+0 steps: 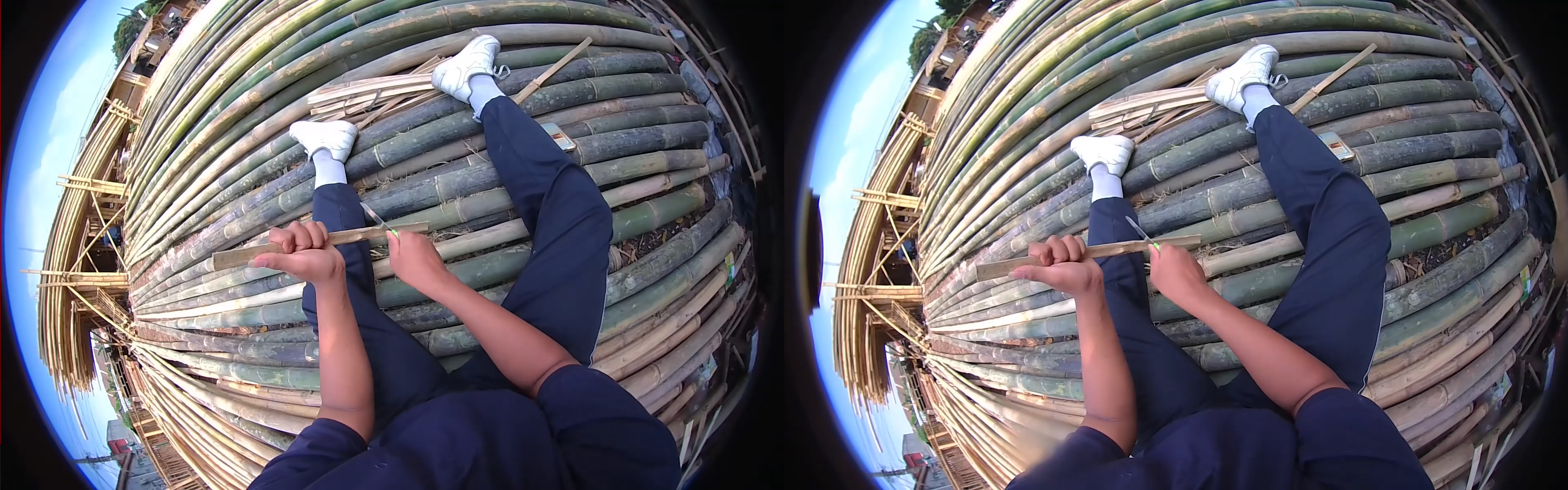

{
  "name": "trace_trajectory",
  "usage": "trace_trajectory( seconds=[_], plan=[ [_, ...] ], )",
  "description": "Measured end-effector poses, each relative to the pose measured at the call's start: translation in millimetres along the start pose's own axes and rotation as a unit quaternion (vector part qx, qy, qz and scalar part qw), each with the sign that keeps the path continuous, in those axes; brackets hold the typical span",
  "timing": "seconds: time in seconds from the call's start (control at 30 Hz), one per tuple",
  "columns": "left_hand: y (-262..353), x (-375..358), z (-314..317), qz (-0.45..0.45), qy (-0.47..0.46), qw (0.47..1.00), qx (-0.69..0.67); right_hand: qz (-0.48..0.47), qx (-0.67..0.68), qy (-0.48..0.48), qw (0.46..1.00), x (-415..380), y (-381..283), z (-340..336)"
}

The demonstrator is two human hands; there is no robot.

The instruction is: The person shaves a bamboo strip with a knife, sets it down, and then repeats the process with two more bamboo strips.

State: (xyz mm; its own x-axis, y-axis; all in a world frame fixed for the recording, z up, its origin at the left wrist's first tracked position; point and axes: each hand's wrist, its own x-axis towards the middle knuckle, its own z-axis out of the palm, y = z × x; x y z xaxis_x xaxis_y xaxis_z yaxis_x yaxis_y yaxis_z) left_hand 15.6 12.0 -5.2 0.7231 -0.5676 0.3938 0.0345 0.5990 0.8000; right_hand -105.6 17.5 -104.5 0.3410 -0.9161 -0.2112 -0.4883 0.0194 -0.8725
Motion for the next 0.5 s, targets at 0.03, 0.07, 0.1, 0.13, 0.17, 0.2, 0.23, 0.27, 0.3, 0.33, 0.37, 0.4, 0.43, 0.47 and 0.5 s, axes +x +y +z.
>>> trace_trajectory(
  seconds=[0.03, 0.07, 0.1, 0.13, 0.17, 0.2, 0.23, 0.27, 0.3, 0.33, 0.37, 0.4, 0.43, 0.47, 0.5],
  plan=[
    [0, -4, 1, -0.001, -0.019, 1.0, -0.01, -0.039, 0.035, 0.004, 0.999, -6, -12, -3],
    [0, -7, 3, -0.002, -0.016, 1.0, -0.01, -0.038, 0.033, 0.001, 0.999, -8, -11, -1],
    [-1, -9, 7, -0.001, -0.029, 1.0, -0.008, -0.007, 0.022, 0.009, 1.0, -8, -9, 2],
    [-2, -10, 11, 0.001, -0.043, 0.999, -0.007, 0.023, 0.01, 0.018, 1.0, -6, -6, 4],
    [-3, -12, 14, -0.001, -0.046, 0.999, -0.012, 0.051, -0.003, 0.019, 0.998, 2, 14, 13],
    [-3, -13, 15, 0.0, -0.046, 0.999, -0.013, 0.051, -0.004, 0.02, 0.999, 10, 42, 22],
    [-4, -13, 17, -0.003, -0.06, 0.998, -0.012, 0.083, -0.013, 0.024, 0.996, 18, 72, 31],
    [-5, -14, 19, -0.006, -0.074, 0.997, -0.012, 0.115, -0.021, 0.029, 0.993, 22, 86, 33],
    [-5, -15, 22, -0.006, -0.076, 0.997, -0.014, 0.115, -0.021, 0.031, 0.993, 22, 86, 32],
    [-6, -16, 26, -0.005, -0.089, 0.996, -0.006, 0.104, -0.011, 0.036, 0.994, 23, 84, 31],
    [-6, -16, 29, -0.003, -0.101, 0.995, 0.003, 0.092, -0.001, 0.04, 0.995, 25, 81, 32],
    [-7, -15, 31, -0.002, -0.102, 0.995, 0.0, 0.091, -0.001, 0.043, 0.995, 21, 64, 24],
    [-7, -13, 32, -0.003, -0.101, 0.995, 0.001, 0.054, 0.036, 0.043, 0.997, 12, 33, 8],
    [-8, -13, 32, -0.006, -0.099, 0.995, 0.003, 0.019, 0.072, 0.04, 0.996, 4, 10, -3],
    [-8, -12, 32, -0.008, -0.097, 0.995, 0.003, 0.02, 0.071, 0.039, 0.996, 1, 0, -6]
  ],
)
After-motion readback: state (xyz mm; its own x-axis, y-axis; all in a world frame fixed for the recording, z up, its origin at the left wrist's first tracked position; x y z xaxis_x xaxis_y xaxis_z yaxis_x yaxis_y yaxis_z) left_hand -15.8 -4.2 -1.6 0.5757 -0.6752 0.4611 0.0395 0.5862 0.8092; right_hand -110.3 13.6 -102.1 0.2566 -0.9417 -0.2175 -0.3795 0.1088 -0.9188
